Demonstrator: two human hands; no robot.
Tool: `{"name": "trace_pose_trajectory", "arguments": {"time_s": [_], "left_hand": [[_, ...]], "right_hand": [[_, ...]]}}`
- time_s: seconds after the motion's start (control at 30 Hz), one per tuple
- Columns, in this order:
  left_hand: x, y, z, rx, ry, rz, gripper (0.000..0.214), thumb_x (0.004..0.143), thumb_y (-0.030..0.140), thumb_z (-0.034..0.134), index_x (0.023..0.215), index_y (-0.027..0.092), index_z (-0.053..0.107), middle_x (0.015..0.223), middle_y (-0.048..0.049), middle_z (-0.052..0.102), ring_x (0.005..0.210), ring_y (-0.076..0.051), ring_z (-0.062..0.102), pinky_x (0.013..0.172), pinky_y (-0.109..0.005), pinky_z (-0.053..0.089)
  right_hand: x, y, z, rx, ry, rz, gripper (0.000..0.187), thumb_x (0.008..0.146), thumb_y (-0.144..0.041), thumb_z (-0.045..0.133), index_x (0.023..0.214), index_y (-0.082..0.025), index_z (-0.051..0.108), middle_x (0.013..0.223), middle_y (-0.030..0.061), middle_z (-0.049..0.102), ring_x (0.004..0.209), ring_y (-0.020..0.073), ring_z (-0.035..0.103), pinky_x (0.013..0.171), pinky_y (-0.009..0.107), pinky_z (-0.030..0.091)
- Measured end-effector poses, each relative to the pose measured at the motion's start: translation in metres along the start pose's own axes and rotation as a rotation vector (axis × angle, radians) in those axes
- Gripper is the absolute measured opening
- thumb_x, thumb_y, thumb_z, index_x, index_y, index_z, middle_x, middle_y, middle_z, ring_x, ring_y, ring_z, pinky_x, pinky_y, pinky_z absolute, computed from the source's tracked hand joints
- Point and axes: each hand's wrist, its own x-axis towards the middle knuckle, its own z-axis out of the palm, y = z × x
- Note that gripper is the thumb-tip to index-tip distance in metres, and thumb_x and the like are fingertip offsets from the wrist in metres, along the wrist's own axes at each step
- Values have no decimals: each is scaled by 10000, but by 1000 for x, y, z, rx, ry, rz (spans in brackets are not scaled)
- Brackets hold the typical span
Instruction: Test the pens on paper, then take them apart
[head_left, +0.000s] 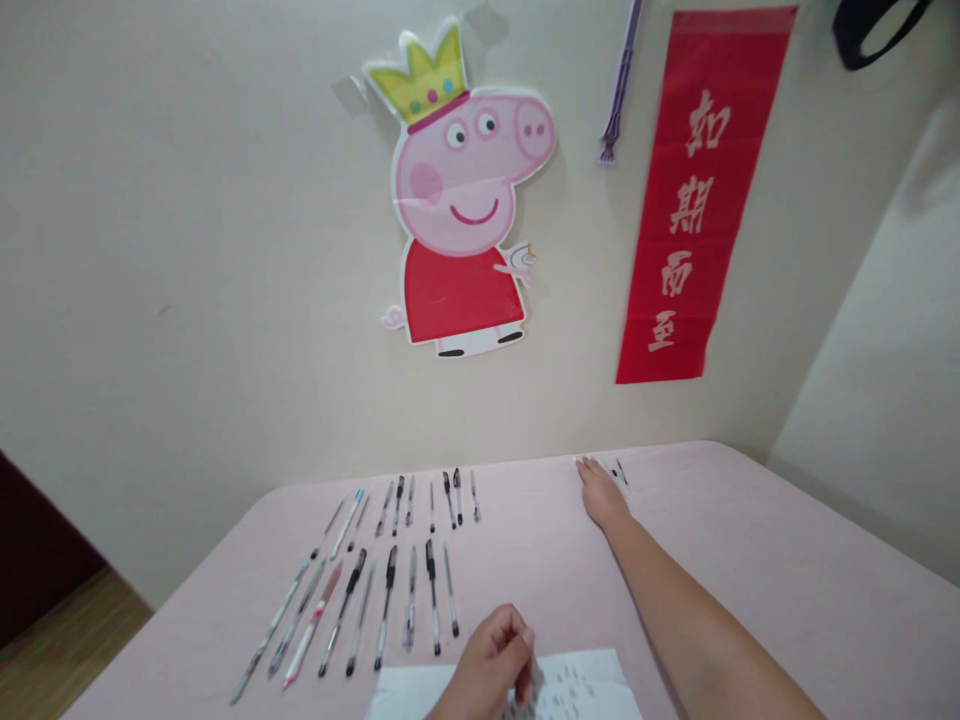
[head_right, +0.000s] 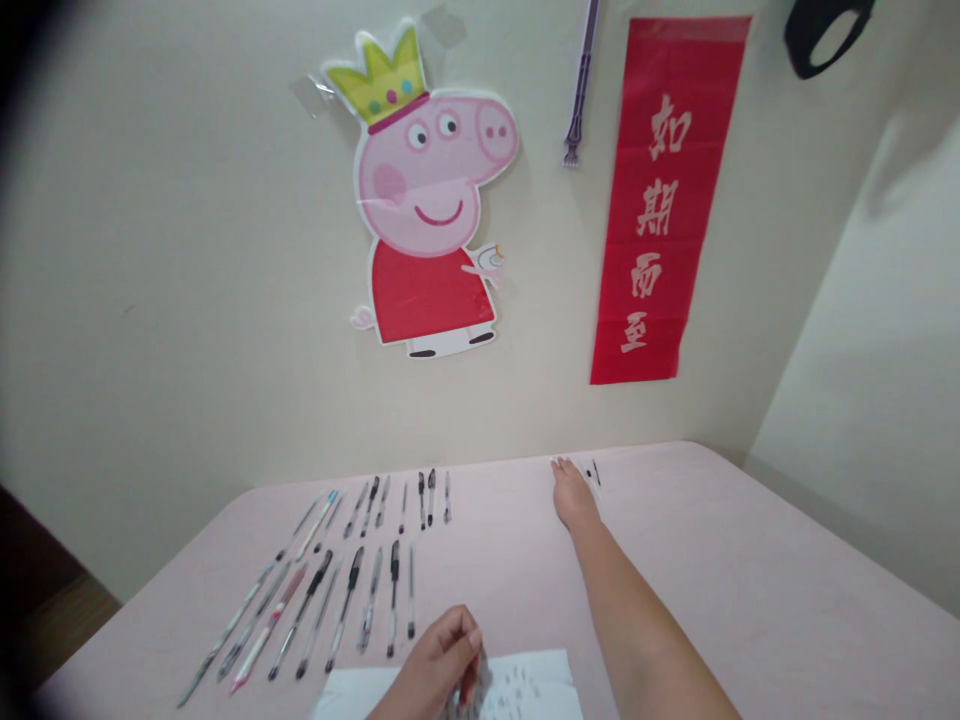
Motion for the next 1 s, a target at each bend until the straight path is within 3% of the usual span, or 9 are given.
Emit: {"name": "trace_pose_trajectory", "arguments": {"time_s": [0.17,0.3,0.53,0.7,0.87,1.0], "left_hand": [[-3,7,0,11,-16,-6,511,638,675,591,648,197,409,431,79,447,345,-41,356,404,-206,223],[-7,15,3,0,-27,-10,510,635,672,595,642,200,402,431,80,436,346,-44,356,408,-212,218],[-13,20,6,-10,-3,-3,466,674,626,595,656,195,420,427,80,435,372,-47,351,447,-212,241],[-10,16,6,31,-19,16,469,682,642,569,652,203,407,414,82,420,360,-49,324,436,-216,224],[-11,12,5,144,-23,51,418,751,607,500,660,213,393,424,82,393,386,-69,337,456,-225,256],[-15,13,3,439,79,286,301,811,438,494,639,199,435,551,34,447,537,-105,409,547,-246,311]], "right_hand": [[-10,-9,-7,5,38,-71,565,764,24,317,1281,-99,508,1339,133,488,1285,222,384,1085,419,278],[-40,-28,-14,77,52,-246,524,801,-26,337,1288,-133,498,1360,119,467,1297,219,365,1088,472,251],[-103,-79,-36,325,-123,-368,489,858,-93,327,1310,-203,478,1379,93,448,1301,181,362,1093,449,255],[-113,-91,-45,471,-166,-314,458,857,-122,350,1275,-196,522,1347,87,486,1256,179,429,1071,411,322],[-115,-88,-45,466,-184,-252,461,830,-116,366,1239,-203,559,1299,73,537,1223,177,468,1065,407,335],[-117,-88,-46,438,-178,-253,472,799,-83,366,1201,-179,593,1284,86,549,1219,177,473,1065,394,333]]}}
